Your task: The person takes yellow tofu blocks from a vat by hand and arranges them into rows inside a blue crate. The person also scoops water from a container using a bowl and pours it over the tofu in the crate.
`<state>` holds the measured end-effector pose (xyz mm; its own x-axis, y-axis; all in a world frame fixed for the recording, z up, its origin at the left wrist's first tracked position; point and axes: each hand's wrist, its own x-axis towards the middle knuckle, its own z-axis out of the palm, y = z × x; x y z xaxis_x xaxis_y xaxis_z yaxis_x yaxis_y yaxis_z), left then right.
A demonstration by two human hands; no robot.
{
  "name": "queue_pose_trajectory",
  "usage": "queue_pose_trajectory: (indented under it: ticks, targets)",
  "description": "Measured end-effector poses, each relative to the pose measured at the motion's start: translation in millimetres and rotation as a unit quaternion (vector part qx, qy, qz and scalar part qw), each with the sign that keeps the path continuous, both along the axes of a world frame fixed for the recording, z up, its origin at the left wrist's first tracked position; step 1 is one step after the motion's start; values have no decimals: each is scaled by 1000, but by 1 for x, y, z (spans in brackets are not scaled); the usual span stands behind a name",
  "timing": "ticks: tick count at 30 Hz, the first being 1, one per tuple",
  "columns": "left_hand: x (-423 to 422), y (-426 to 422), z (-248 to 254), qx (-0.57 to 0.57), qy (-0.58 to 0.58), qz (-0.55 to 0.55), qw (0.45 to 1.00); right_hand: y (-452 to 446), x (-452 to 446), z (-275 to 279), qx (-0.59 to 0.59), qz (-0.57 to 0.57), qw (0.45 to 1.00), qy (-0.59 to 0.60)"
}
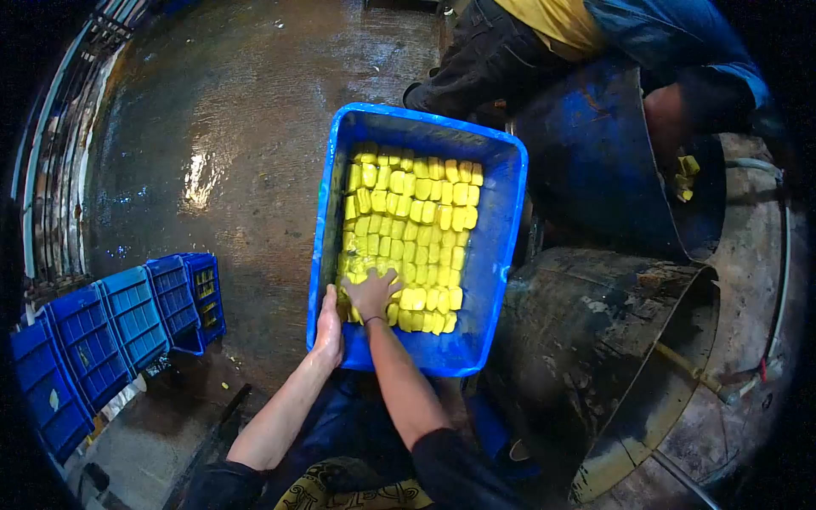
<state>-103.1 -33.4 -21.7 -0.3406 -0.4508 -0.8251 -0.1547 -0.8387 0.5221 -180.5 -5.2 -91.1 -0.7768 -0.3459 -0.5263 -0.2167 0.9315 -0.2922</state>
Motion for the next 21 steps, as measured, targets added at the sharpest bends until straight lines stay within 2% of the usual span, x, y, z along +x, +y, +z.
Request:
queue_pose_trajectory:
  ticks: [1, 2, 3, 4, 5, 6, 7, 8, 9, 10, 11, 13, 14, 15, 16, 17, 19, 20, 21]
  targets:
    - [-7, -7, 2, -1, -11, -31, 999, 5, 20, -16, -16, -47, 999, 7]
    - [-21, -14, 13, -62, -80, -88, 991, 12, 34, -47, -1, -53, 998, 31]
    - [-27, -20, -3, -61, -79, -90, 991, 16, 29, -53, 10, -56, 997, 45]
    - [-30, -23, -31, -193, -110, -219, 950, 21, 24, -60, 20, -60, 996, 59]
    - [-32, -25, -51, -320, -134, -340, 874, 24, -6, -44, 3, -18, 994, -106]
    - [-34, -27, -60, -341, -138, -414, 832, 35, -30, -32, -17, 21, 964, -266]
    - [-37, -30, -63, -364, -138, -487, 782, 58, -44, -46, -160, -1, 933, -321]
    - [-41, -32, -62, -284, -156, -560, 762, 65, -58, -25, -184, -35, 915, -356]
    - [-35, -29, -63, -283, -145, -634, 705, 70, -75, 8, -210, -70, 894, -389]
    - [-27, -27, -88, -303, -132, -703, 629, 79, -90, 40, -195, -82, 885, -416]
    - [-26, -26, -97, -286, -140, -717, 620, 95, -94, 48, -265, -80, 867, -414]
    - [-15, -28, -145, -318, -140, -716, 606, 119, -103, 96, -266, -63, 885, -377]
    - [-38, -29, -116, -339, -160, -719, 586, 139, -104, 140, -339, -48, 884, -320]
    - [-37, -31, -143, -418, -125, -627, 646, 154, -104, 193, -405, -28, 877, -256]
    - [-81, -11, -79, -489, -125, -475, 721, 170, -111, 258, -432, -53, 866, -246]
    - [-130, 13, -15, -561, -99, -377, 730, 192, -117, 319, -461, -78, 852, -237]
    - [-217, 64, 117, -592, 39, -290, 751, 250, -132, 396, -535, -37, 840, -85]
    - [-254, 95, 184, -606, 159, -255, 736, 285, -143, 415, -535, -48, 843, -29]
    - [-283, 129, 230, -524, 291, -234, 766, 321, -154, 427, -533, -59, 844, 24]
